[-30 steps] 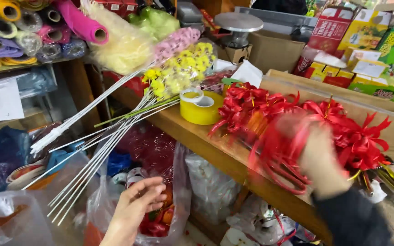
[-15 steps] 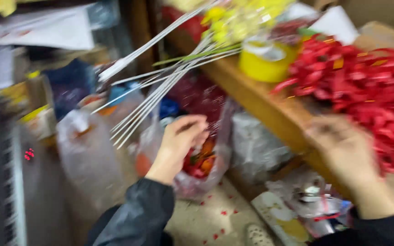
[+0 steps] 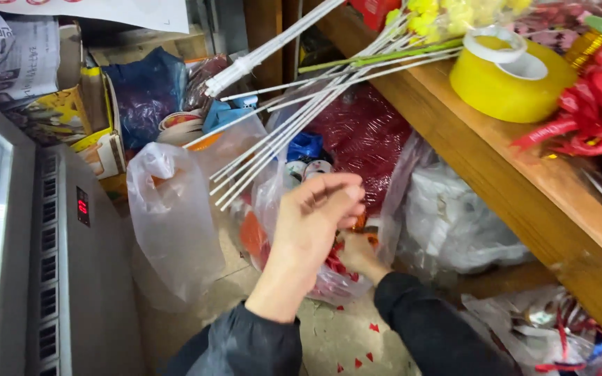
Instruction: Tying red ribbons into decorative bows for floral or gift arrangements
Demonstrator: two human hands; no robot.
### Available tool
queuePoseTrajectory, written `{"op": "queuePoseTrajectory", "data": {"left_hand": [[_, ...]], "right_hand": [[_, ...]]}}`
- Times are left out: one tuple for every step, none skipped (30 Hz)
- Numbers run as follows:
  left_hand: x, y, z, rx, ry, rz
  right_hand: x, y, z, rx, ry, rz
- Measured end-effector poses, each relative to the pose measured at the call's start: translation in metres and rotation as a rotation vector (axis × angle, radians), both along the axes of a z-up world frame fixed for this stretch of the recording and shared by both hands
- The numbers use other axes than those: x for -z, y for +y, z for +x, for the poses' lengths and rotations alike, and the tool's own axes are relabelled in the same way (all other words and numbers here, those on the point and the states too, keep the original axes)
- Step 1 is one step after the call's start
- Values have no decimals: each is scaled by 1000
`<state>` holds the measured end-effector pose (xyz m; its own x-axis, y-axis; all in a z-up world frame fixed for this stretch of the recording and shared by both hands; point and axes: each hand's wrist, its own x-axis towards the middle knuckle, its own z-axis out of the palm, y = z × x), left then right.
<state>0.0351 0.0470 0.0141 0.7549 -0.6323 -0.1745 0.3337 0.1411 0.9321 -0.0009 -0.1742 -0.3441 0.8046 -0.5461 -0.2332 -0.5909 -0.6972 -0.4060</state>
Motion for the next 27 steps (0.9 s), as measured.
{"op": "queuePoseTrajectory", "data": {"left_hand": [[1, 1, 3, 6, 21, 20], [1, 2, 5, 12, 42, 41], [3, 4, 9, 5, 38, 39], [4, 7, 12, 5, 41, 42], [5, 9, 16, 5, 40, 43], [7, 10, 23, -1, 32, 39], [10, 10, 26, -27, 29, -7], [13, 12, 28, -53, 25, -53], [11, 13, 30, -54, 27, -58], [9, 15, 31, -73, 26, -30], [6, 16, 32, -93, 20, -6], [5, 18, 32, -96, 17, -14], [4, 19, 30, -100, -13, -25], [3, 20, 27, -105, -44, -36], [2, 22, 26, -103, -48, -46], [0, 23, 24, -119, -77, -38], [-2, 25, 22, -135, -111, -31], [0, 24, 21, -132, -119, -41], [2, 23, 19, -140, -115, -45], [3, 22, 16, -148, -111, -49], [2, 22, 10, -138, -119, -56], [1, 22, 5, -119, -161, -31], [-3, 20, 0, -100, -208, -13], [2, 12, -4, -89, -221, -28], [7, 5, -7, -64, -243, -81], [13, -2, -10, -39, -265, -134], [9, -6, -17, -37, -273, -140]], "right_hand": [[11, 3, 3, 37, 87, 55], [22, 6, 5, 75, 174, 109], [15, 11, 2, 68, 171, 107], [8, 16, -1, 112, 259, 128], [0, 20, -3, 158, 345, 146], [-13, 10, 7, 152, 337, 142], [-24, 1, 9, 122, 306, 109], [-36, -7, 10, 92, 275, 77], [-93, -7, 13, 92, 276, 72], [-153, -1, 17, 159, 165, 232], [-217, 9, 21, 222, 46, 387], [-247, -3, 22, 220, 42, 379], [-278, -16, 20, 245, -201, 424], [-310, -28, 18, 268, -446, 464], [-344, -29, 11, 267, -452, 456], [-379, -30, 4, 208, -613, 374], [-415, -31, -3, 149, -777, 290], [-443, -30, -16, 147, -787, 281], [-471, -27, -30, 114, -920, 282], [-499, -25, -44, 79, -1052, 281], [-499, -25, -52, 83, -1063, 271], [-501, -25, -60, 46, -1009, 154], [-505, -25, -68, 9, -957, 31], [-506, 5, -79, 14, -972, 14], [-506, 36, -88, 119, -736, 85], [-504, 67, -96, 224, -500, 157], [-471, 58, -104, 225, -509, 151]]}}
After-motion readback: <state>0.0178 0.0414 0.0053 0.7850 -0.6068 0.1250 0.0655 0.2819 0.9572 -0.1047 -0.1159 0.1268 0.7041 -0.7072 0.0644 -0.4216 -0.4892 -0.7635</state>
